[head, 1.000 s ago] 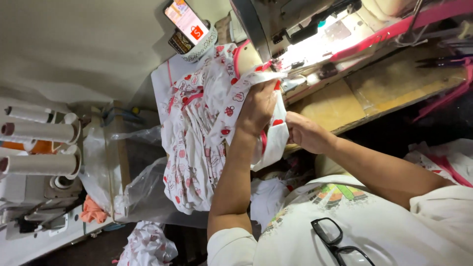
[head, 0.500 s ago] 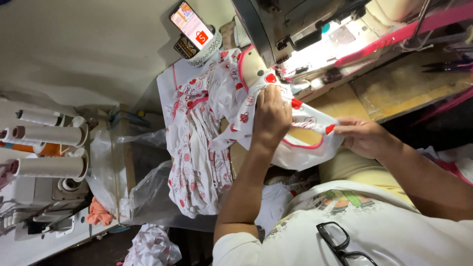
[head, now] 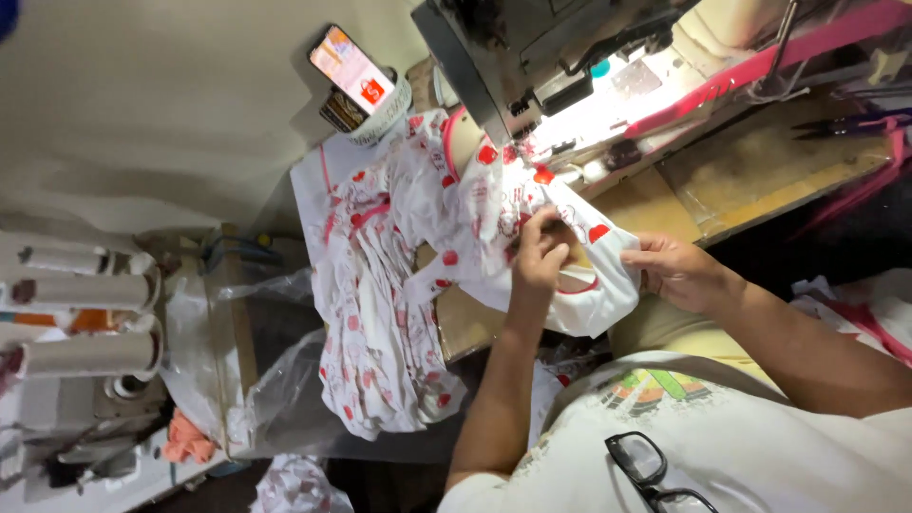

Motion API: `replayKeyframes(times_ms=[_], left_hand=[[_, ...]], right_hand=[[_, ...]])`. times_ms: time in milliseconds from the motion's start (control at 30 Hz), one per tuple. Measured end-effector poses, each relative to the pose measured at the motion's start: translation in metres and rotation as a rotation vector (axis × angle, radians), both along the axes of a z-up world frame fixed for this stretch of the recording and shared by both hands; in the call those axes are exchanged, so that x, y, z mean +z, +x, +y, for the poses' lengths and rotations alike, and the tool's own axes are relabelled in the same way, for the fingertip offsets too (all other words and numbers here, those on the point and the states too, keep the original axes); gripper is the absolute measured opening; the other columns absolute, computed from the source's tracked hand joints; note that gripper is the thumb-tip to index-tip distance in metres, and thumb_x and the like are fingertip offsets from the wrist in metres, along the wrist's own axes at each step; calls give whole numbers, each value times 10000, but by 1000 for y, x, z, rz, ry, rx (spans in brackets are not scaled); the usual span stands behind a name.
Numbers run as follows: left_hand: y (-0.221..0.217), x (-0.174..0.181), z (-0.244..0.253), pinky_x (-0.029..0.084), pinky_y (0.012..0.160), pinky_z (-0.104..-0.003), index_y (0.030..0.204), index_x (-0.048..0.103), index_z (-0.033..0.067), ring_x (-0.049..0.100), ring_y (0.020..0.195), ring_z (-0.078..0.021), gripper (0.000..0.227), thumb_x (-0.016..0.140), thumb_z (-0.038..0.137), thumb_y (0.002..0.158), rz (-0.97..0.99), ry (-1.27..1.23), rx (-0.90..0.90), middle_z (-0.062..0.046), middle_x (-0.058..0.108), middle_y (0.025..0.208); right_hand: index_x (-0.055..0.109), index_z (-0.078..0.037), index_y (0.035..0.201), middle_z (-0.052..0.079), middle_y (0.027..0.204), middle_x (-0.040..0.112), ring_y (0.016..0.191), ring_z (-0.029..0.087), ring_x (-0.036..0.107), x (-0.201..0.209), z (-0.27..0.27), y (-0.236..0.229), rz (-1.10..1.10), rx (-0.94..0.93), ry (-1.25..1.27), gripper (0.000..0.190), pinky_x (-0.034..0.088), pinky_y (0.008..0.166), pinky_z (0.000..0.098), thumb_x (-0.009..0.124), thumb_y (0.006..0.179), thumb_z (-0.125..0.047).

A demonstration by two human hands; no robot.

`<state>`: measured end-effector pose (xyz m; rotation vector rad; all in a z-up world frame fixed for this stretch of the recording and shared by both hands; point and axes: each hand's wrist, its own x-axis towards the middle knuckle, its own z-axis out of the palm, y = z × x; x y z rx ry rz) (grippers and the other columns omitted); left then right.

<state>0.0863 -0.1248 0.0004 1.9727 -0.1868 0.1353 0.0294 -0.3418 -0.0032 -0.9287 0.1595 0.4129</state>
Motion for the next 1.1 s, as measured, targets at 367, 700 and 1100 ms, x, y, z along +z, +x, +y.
replayKeyframes(times_ms=[367, 700, 1100], left_hand=[[58, 69, 14, 526, 891, -529, 1207, 692, 187, 608, 1124, -329, 482, 477, 344, 805, -357, 852, 193, -8, 622, 1218], [123, 90, 28, 490, 956, -608, 1037, 667, 186, 584, 1175, -320, 346, 561, 346, 750, -253, 852, 252, 51, 618, 1237], [-53, -26, 60, 445, 886, -517, 940, 704, 184, 614, 930, -302, 175, 653, 82, 807, -646, 718, 127, -78, 661, 1081]], right_hand=[[710, -16, 846, 75, 730, 691, 622, 122, 648, -39, 22, -12, -163, -9, -107, 138, 503, 544, 251, 658, 967, -59], [671, -29, 891, -48, 641, 492, 594, 33, 458, -10, 50, 42, -386, -53, -263, 117, 354, 514, 204, 667, 963, -120], [561, -64, 1316, -7, 691, 489, 594, 57, 414, 9, 47, 40, -546, -223, -377, 420, 358, 558, 183, 541, 920, 74]])
